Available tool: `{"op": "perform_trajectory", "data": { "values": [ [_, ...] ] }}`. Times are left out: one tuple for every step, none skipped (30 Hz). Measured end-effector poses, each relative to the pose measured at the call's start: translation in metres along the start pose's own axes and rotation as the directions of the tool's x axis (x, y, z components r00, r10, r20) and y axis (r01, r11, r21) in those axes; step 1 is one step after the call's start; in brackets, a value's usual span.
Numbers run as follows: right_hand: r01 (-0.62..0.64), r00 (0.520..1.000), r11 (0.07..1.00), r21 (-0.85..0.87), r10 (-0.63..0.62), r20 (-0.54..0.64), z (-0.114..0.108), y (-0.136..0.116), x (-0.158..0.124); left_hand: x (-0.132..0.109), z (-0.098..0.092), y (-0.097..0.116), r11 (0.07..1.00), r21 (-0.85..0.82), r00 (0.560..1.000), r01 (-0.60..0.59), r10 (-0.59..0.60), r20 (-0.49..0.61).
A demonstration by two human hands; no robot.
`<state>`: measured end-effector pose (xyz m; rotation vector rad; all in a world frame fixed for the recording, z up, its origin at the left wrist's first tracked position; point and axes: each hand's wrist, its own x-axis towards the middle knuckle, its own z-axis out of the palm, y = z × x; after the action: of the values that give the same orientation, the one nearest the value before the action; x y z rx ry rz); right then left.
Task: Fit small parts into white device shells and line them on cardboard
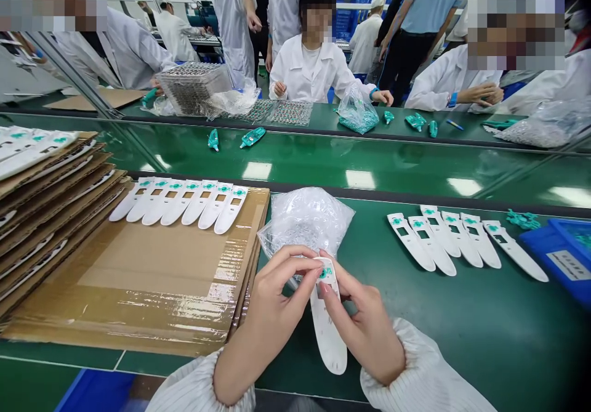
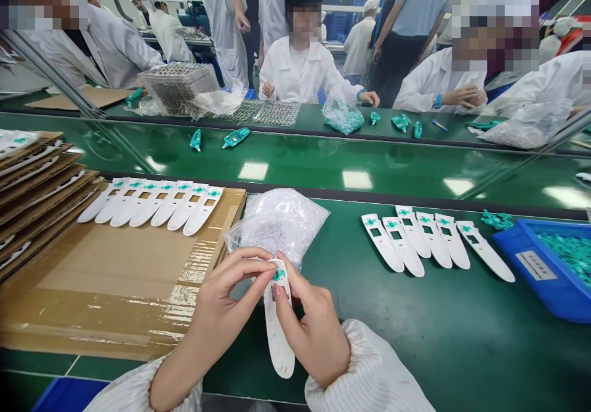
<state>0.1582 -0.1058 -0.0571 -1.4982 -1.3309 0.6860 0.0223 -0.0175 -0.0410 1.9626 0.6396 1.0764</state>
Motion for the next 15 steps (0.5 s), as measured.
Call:
{"op": "perform_trajectory", "data": {
  "values": [
    [-0.004, 1.0, 1.0, -0.001, 0.004, -0.003, 0.0, 0.0, -0.001, 0.0, -0.001, 0.001, 1.0, -0.003, 1.0, -0.006, 0.006, 0.001],
    [-0.007, 1.0, 1.0, 0.001, 0.007, -0.003, 0.0, 0.0, -0.002, 0.0, -0.001, 0.002, 1.0, -0.01, 1.0, -0.01, 0.01, 0.006],
    [-0.005, 1.0, 1.0, 0.006, 0.005, -0.002, 0.0, 0.0, -0.003, 0.0, -0.002, 0.002, 1.0, -0.021, 1.0, -0.003, 0.004, 0.013],
    [0.006, 1.0, 1.0, 0.011, -0.006, -0.001, 0.0, 0.0, -0.004, 0.0, -0.003, 0.003, 0.999, -0.047, 1.0, 0.02, -0.019, 0.022],
    [0.026, 1.0, 1.0, 0.014, -0.026, 0.001, 0.0, 0.0, -0.005, 0.0, -0.003, 0.004, 0.994, -0.091, 0.998, 0.065, -0.063, 0.029],
    [0.054, 0.999, 0.998, 0.013, -0.054, 0.0, 0.0, 0.0, -0.006, -0.001, -0.004, 0.004, 0.979, -0.153, 0.991, 0.133, -0.129, 0.033],
    [0.086, 0.996, 0.996, 0.01, -0.086, -0.004, 0.0, 0.0, -0.007, -0.001, -0.005, 0.005, 0.952, -0.222, 0.978, 0.209, -0.204, 0.044],
    [0.118, 0.993, 0.993, 0.006, -0.118, -0.012, 0.0, 0.0, -0.007, -0.001, -0.006, 0.005, 0.916, -0.289, 0.96, 0.279, -0.271, 0.07],
    [0.144, 0.989, 0.99, 0.001, -0.144, -0.022, 0.0, 0.0, -0.008, -0.001, -0.007, 0.006, 0.878, -0.342, 0.942, 0.334, -0.316, 0.11],
    [0.162, 0.986, 0.987, -0.002, -0.162, -0.03, 0.0, 0.0, -0.009, -0.001, -0.008, 0.007, 0.847, -0.38, 0.929, 0.371, -0.337, 0.156],
    [0.178, 0.983, 0.984, -0.003, -0.178, -0.036, 0.0, 0.001, -0.011, 0.0, -0.009, 0.008, 0.83, -0.399, 0.921, 0.39, -0.338, 0.196],
    [0.188, 0.981, 0.982, -0.003, -0.188, -0.038, 0.0, 0.001, -0.012, 0.0, -0.011, 0.01, 0.827, -0.403, 0.918, 0.393, -0.326, 0.225],
    [0.192, 0.981, 0.981, 0.0, -0.192, -0.035, 0.0, 0.002, -0.014, 0.0, -0.012, 0.012, 0.834, -0.396, 0.921, 0.384, -0.313, 0.234],
    [0.189, 0.982, 0.982, 0.009, -0.189, -0.033, -0.001, 0.002, -0.016, 0.001, -0.013, 0.014, 0.851, -0.378, 0.928, 0.365, -0.3, 0.221],
    [0.177, 0.984, 0.984, 0.02, -0.176, -0.029, -0.001, 0.003, -0.017, 0.001, -0.014, 0.016, 0.875, -0.348, 0.939, 0.337, -0.284, 0.196]
  ]
}}
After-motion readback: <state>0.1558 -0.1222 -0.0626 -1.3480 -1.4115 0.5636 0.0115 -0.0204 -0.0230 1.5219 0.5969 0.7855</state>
